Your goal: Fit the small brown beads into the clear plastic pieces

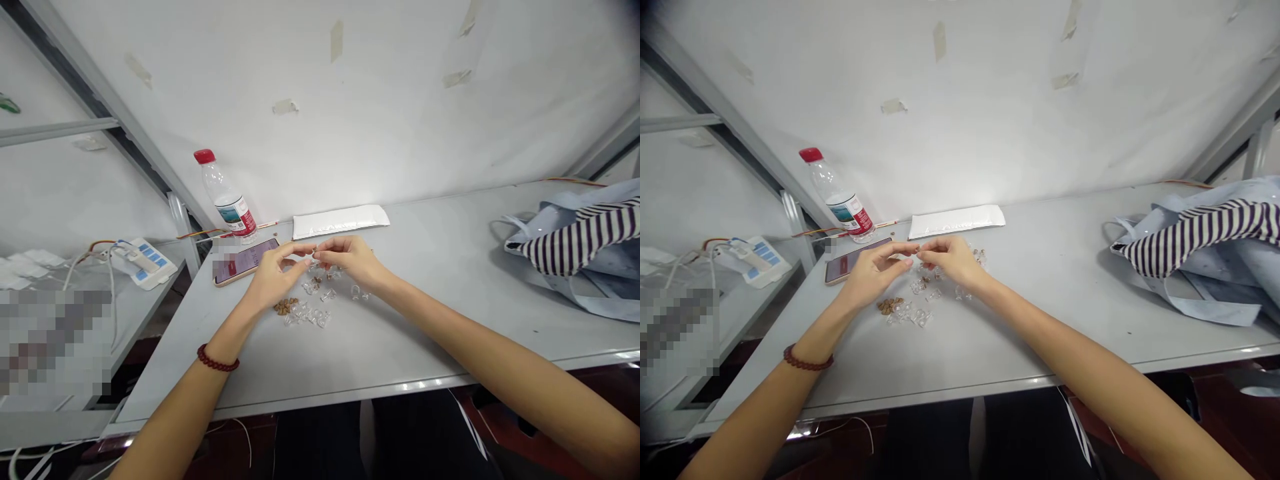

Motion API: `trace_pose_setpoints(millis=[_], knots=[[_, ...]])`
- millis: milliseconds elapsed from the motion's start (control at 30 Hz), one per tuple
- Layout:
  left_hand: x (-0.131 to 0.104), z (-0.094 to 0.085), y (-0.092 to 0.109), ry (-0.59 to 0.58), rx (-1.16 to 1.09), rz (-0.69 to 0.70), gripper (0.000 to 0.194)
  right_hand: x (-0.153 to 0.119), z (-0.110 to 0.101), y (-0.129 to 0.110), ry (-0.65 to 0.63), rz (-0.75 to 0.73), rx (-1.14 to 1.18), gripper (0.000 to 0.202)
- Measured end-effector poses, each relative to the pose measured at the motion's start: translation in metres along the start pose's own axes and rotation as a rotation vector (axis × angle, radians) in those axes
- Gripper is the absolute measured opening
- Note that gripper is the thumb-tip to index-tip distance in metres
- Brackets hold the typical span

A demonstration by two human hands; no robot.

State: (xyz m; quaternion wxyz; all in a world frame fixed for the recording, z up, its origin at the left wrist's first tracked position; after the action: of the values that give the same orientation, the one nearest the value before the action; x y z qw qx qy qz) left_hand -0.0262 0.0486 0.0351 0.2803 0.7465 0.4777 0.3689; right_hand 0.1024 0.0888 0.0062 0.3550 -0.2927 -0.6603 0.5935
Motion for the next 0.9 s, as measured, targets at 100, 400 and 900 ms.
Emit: trace_pose_setpoints(millis=[100,400,900], knots=[[-0.002,0.002,0.005,0.080,0.140,0.041,0.027,0.000,0.005,0.000,-0.048,0.007,0.098,0.012],[-0.012,0.002,0.028,0.243,0.432,0.317,0.012,-0.002,0.006,-0.004,-0.031,0.007,0.009,0.013],[0.008,-0.016,-0.045,0.089,0.304,-0.183,0.035,-0.005,-0.015,-0.031,-0.102,-0.104,-0.533,0.014]])
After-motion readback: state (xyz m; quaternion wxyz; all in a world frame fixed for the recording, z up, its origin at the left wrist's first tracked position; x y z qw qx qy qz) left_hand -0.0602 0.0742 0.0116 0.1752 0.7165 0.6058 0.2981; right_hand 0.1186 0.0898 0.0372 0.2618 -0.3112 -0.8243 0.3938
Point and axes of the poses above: each hand's wrist, its own x-axis towards the middle knuckle, its own z-axis out of the palm, y = z × x, the point moved 7 cm from there along x, towards the middle knuckle, and after that the axes turned 8 degrees about -y, right-handed, at the moved point
